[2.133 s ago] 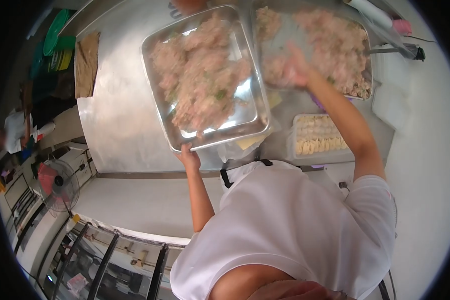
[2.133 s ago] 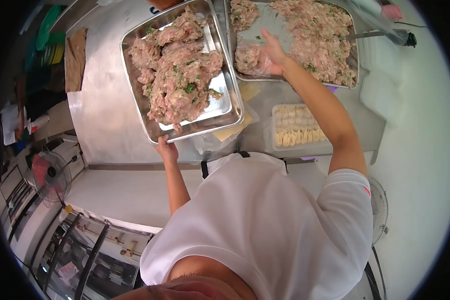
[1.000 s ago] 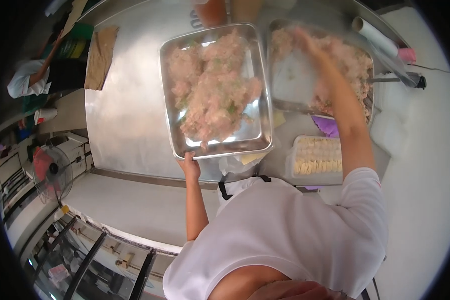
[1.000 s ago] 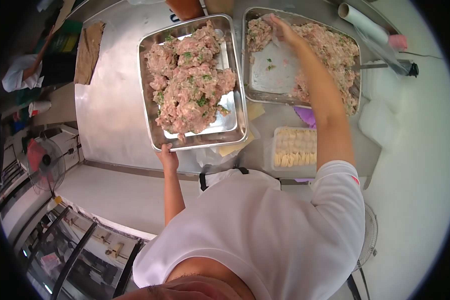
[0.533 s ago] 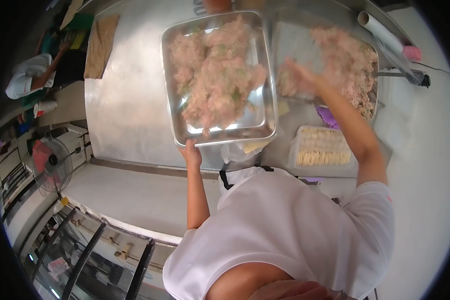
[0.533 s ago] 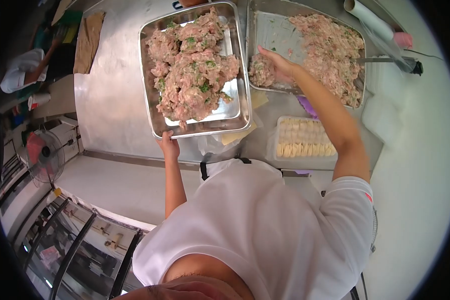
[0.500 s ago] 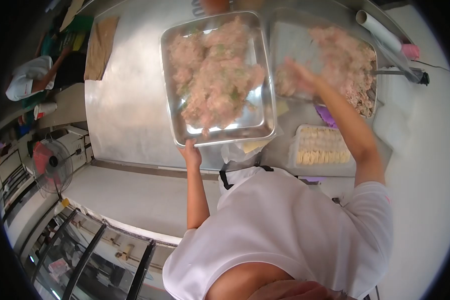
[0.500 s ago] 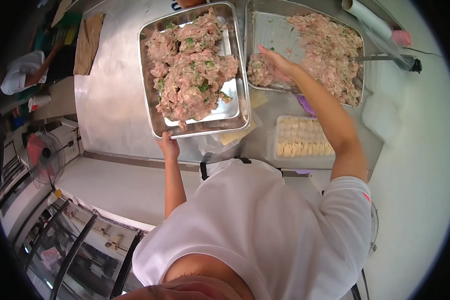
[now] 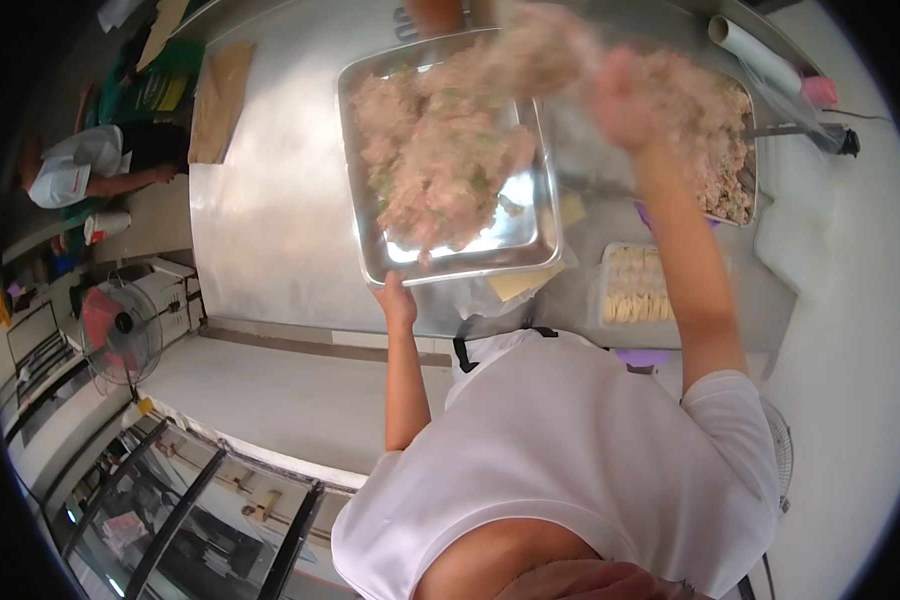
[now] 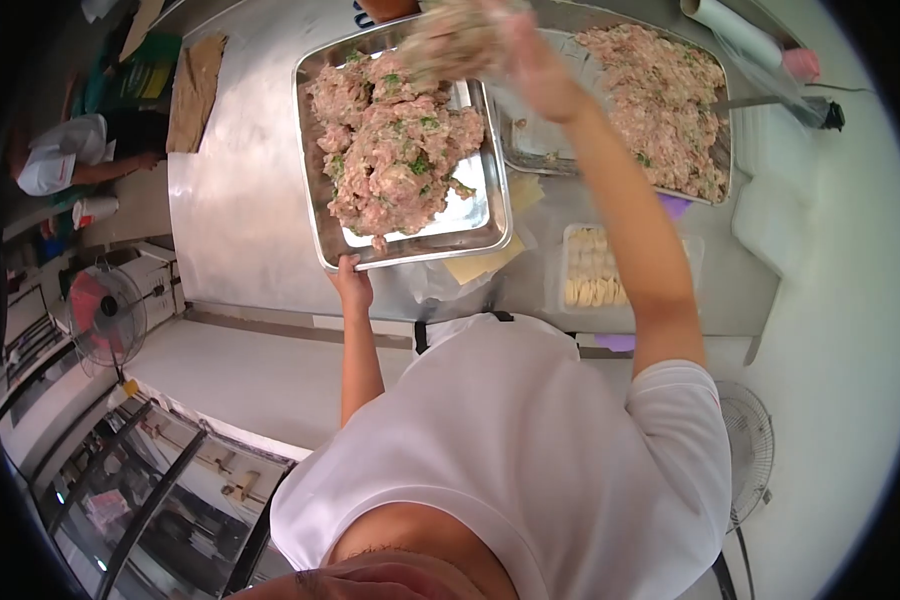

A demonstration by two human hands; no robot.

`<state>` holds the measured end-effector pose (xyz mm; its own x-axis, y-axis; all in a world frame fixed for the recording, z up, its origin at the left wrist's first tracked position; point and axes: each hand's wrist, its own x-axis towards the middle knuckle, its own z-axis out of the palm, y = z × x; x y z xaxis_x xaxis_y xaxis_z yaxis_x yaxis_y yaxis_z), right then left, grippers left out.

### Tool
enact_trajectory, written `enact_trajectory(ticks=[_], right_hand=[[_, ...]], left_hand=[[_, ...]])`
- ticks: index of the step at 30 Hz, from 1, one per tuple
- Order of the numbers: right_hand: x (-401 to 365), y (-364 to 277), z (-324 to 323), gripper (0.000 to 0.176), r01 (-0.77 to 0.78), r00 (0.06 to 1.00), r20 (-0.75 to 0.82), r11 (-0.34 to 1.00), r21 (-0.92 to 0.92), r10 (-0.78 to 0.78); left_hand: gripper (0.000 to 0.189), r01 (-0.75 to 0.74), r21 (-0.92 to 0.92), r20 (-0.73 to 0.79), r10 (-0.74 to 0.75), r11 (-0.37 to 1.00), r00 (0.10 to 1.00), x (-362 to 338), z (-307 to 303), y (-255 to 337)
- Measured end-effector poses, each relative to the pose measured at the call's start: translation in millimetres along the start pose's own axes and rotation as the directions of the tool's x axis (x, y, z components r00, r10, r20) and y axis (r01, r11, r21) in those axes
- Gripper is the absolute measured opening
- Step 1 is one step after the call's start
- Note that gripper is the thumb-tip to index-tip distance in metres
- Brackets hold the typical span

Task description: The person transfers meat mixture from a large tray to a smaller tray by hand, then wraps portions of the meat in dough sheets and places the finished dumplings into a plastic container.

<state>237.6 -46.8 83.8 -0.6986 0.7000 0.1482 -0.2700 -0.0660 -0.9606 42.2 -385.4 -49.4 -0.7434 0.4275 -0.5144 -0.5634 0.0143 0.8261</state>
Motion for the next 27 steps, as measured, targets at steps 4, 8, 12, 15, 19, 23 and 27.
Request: enact_trajectory(ticks=[4, 8, 12, 15, 19, 23, 27], right_hand=[[11.3, -13.3, 99.5, 0.076, 0.245, 0.949, 0.315, 0.639, -0.729, -0.005], [-5.7, 14.6, 112.6, 0.08, 0.376, 0.925, 0.334, 0.545, -0.749, -0.18], [-46.0, -5.3, 60.9, 0.091, 0.179, 0.97, 0.04, 0.597, -0.782, -0.238], [-77.9, -40.3, 21.3, 0.085, -0.129, 0.939, -0.315, 0.712, -0.69, -0.135], [-107.3, -38.7, -74.0, 0.071, -0.275, 0.922, -0.351, 0.361, -0.891, -0.165], [-71.0, -66.9, -118.7, 0.081, -0.306, 0.745, -0.558, 0.556, -0.773, -0.365], [-12.6, 12.4, -234.9, 0.07, -0.441, 0.689, -0.567, 0.359, -0.823, -0.452]], left_hand=[[0.05, -0.034, 0.002, 0.04, 0.034, 0.999, 0.999, 13.3, -13.6, -7.7], [0.049, -0.036, 0.017, 0.061, 0.034, 0.999, 0.998, 17.1, -17.1, -10.8], [0.044, -0.008, 0.033, 0.009, 0.008, 0.999, 1.0, 14.5, -23.2, -13.3], [0.037, 0.005, 0.024, 0.065, -0.006, 1.0, 0.998, 20.5, -26.0, -19.9], [0.052, -0.006, -0.05, 0.067, 0.009, 0.999, 0.998, 5.9, -6.7, -2.1], [0.051, -0.041, -0.048, 0.074, 0.044, 0.998, 0.996, 9.7, -10.9, -6.6], [0.047, -0.023, -0.01, 0.04, 0.024, 1.0, 0.999, 12.3, -21.3, -12.8]])
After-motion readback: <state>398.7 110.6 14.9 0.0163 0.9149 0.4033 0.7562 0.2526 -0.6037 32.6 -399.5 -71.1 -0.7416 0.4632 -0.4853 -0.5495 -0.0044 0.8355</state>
